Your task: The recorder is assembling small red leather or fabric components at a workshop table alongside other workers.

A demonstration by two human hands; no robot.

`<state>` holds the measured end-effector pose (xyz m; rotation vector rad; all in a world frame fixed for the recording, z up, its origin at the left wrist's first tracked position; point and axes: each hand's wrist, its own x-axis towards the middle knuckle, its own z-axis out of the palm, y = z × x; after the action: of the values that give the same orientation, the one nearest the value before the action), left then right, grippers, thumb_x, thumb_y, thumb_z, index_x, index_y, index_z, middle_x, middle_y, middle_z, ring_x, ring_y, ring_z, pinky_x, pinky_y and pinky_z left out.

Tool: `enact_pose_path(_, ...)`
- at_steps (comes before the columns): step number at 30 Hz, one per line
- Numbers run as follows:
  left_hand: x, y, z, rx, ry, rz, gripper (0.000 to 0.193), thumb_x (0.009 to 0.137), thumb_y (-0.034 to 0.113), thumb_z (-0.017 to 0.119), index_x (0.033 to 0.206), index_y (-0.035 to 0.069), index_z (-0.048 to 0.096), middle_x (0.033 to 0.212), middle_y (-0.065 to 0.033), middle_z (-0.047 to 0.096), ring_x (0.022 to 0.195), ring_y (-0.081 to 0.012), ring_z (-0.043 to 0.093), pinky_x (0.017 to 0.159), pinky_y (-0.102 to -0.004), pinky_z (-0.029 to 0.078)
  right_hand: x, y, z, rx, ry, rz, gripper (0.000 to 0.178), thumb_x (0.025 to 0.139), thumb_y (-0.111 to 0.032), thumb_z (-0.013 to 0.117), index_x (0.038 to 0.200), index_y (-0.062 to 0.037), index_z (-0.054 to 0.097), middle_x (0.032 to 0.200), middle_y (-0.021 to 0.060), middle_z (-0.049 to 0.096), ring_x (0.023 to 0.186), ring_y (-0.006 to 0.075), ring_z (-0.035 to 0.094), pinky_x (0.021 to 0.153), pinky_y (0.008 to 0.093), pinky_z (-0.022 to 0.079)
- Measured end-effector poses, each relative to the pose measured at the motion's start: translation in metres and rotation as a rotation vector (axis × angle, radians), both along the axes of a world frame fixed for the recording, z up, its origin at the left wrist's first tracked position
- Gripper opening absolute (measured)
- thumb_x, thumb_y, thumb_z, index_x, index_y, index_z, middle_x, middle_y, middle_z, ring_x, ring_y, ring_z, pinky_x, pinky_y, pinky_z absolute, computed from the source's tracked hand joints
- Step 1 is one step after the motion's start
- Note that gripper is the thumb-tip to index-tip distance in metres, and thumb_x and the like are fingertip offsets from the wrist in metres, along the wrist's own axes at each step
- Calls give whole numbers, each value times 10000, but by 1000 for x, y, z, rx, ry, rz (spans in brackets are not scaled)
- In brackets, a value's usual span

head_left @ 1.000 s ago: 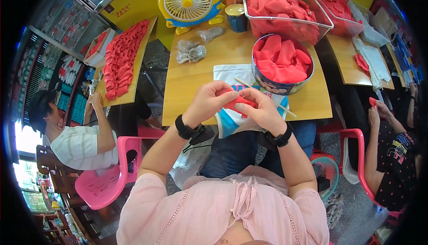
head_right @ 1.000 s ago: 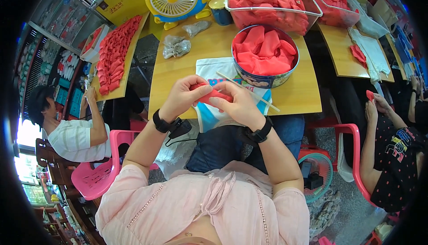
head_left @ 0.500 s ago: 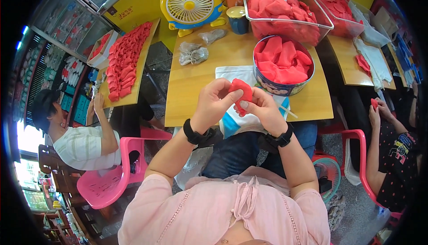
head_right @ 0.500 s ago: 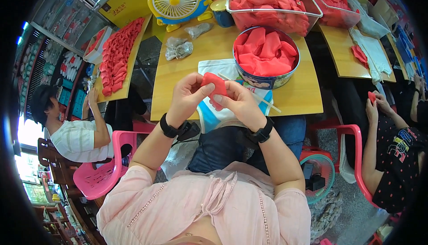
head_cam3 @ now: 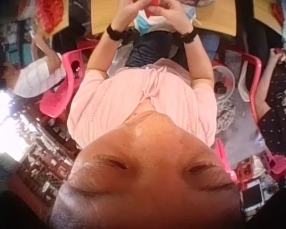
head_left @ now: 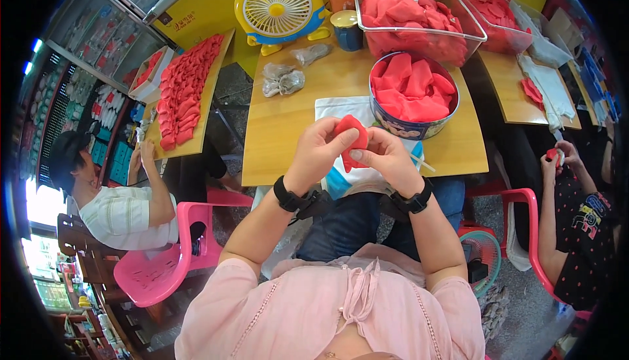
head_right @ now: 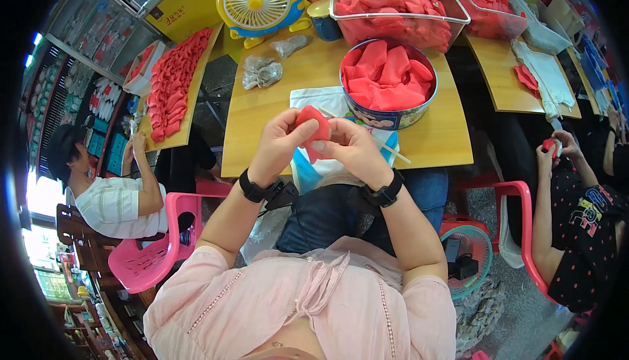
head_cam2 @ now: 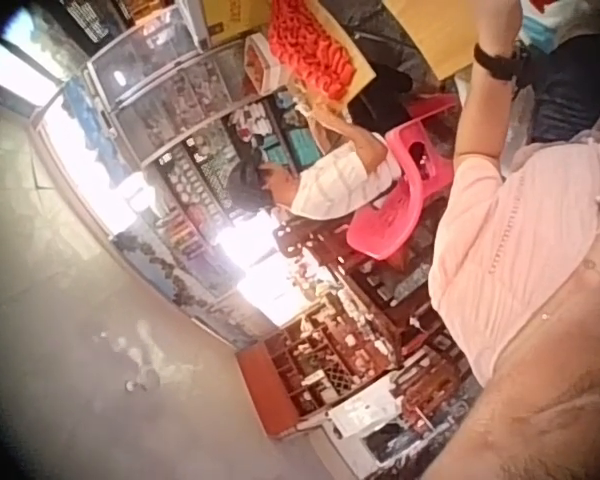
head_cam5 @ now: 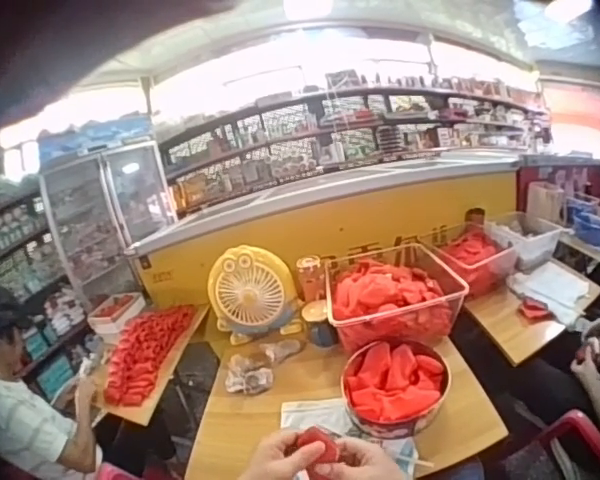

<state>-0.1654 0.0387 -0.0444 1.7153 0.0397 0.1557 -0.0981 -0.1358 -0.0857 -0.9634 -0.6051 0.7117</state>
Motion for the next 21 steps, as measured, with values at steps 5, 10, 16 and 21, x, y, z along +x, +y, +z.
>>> enact_pose_path(5,3,-3,8,-266,41,74,237,958,220,680,1062,10,647,927,-8,676,768,-78,609,685,-223,485,6,-8,4,-112,21,-112,255,946,-111,682,1173,-15,618,954,18,670,854,79,618,757,226,502)
enact_pose_path(10,5,-5,-9,-336,11,117,263,987,256,641,1097,16,647,953,-16,687,805,-76,617,719,-224,488,1,-3,1,-71,-91,-215,301,900,-125,745,1160,-14,643,1016,58,680,862,95,636,749,241,524)
enact_pose_path(16,5,-16,-17,-507,-48,144,270,1013,273,605,1107,23,650,981,-21,684,864,-80,615,796,-245,493,-8,10,-7,-93,-288,-313,428,843,-74,787,1231,8,626,1097,67,666,968,120,639,824,247,516)
enact_pose_path(21,0,-31,-13,-509,-171,148,241,1023,259,589,1068,29,644,989,-30,677,874,-84,611,814,-248,498,-13,7,-8,-103,-365,-341,414,822,-31,797,1200,18,634,1099,46,654,981,116,625,863,251,506)
